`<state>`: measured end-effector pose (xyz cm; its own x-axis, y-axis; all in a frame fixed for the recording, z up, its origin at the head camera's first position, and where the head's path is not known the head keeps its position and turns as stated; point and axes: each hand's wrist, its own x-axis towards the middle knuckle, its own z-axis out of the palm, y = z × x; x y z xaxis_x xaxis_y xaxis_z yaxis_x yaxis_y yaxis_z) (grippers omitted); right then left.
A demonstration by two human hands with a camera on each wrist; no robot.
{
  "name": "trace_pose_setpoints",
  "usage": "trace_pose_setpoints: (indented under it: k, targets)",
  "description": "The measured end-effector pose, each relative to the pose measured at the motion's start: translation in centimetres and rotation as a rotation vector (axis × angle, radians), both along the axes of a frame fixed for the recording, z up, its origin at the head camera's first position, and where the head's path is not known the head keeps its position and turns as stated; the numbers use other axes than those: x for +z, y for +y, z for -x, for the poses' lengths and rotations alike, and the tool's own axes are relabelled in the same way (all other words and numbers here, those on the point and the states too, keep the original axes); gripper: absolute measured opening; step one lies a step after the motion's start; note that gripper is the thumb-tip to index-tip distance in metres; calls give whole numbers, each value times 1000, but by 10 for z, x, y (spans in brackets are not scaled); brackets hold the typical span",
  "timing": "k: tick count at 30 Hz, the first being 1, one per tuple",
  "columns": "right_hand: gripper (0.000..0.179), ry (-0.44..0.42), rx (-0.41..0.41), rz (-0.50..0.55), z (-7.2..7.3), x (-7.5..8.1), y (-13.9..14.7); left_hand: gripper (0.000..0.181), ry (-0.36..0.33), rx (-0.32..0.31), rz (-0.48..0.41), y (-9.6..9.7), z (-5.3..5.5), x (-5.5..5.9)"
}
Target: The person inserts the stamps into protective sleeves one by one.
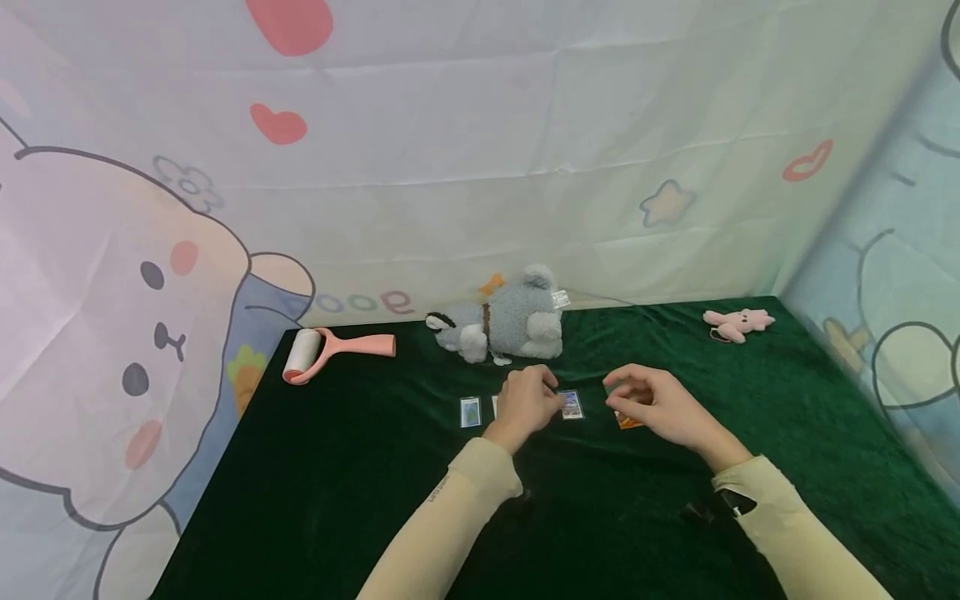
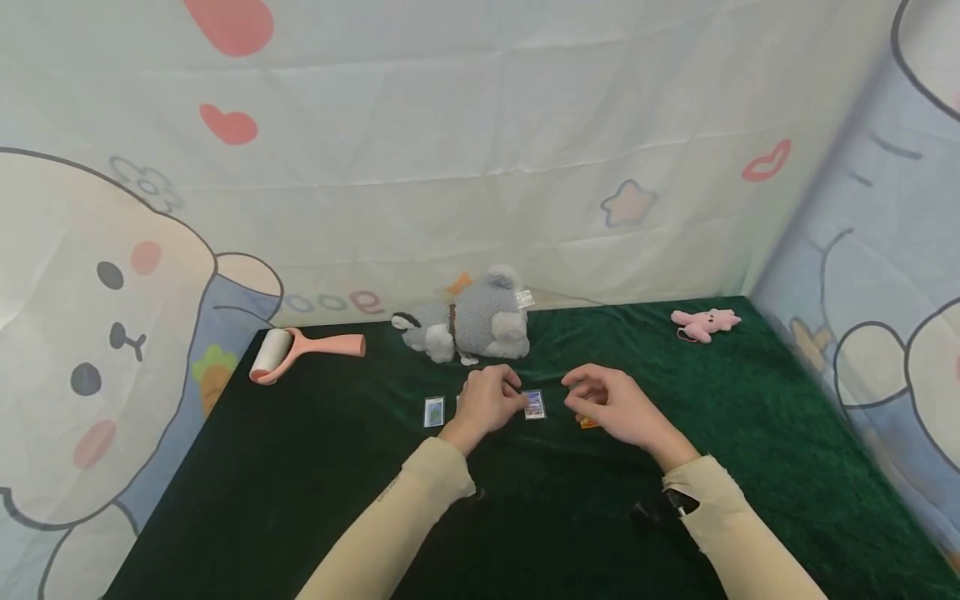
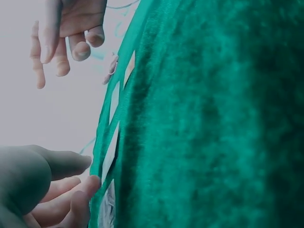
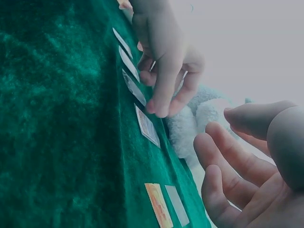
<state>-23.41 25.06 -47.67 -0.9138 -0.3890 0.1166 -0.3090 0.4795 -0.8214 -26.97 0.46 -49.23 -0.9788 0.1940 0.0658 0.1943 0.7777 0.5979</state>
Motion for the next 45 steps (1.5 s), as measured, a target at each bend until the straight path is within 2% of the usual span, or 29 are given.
trace_pose_setpoints:
  k: [6, 13, 17, 22, 30, 37, 41, 45]
  targets:
    - [30, 4, -19, -17, 1, -1, 6, 13, 21, -67, -61, -2, 0, 1]
    - [32, -28, -61, -14, 0, -7, 17, 9, 67, -194, -117, 2, -5, -5]
    - [31, -55, -83, -17, 1, -14, 24, 9, 95, -230, -153, 7, -6, -4]
    - [28, -83, -84, -43, 4, -22, 33, 14, 68, -262, -195, 13, -7, -1]
    - [30, -141, -105, -23, 10, -33, 39, 15, 44, -280, -261, 17, -3, 3]
    - [36, -151, -97, -8, 10, -35, 39, 13, -20, -296, -334, 26, 3, 0]
    - [39, -143, -91, 31, 9, -34, 38, 13, -37, -295, -333, 35, 7, -1]
    - [39, -113, -95, 17, 10, -35, 36, 15, -42, -274, -303, 45, 10, -2]
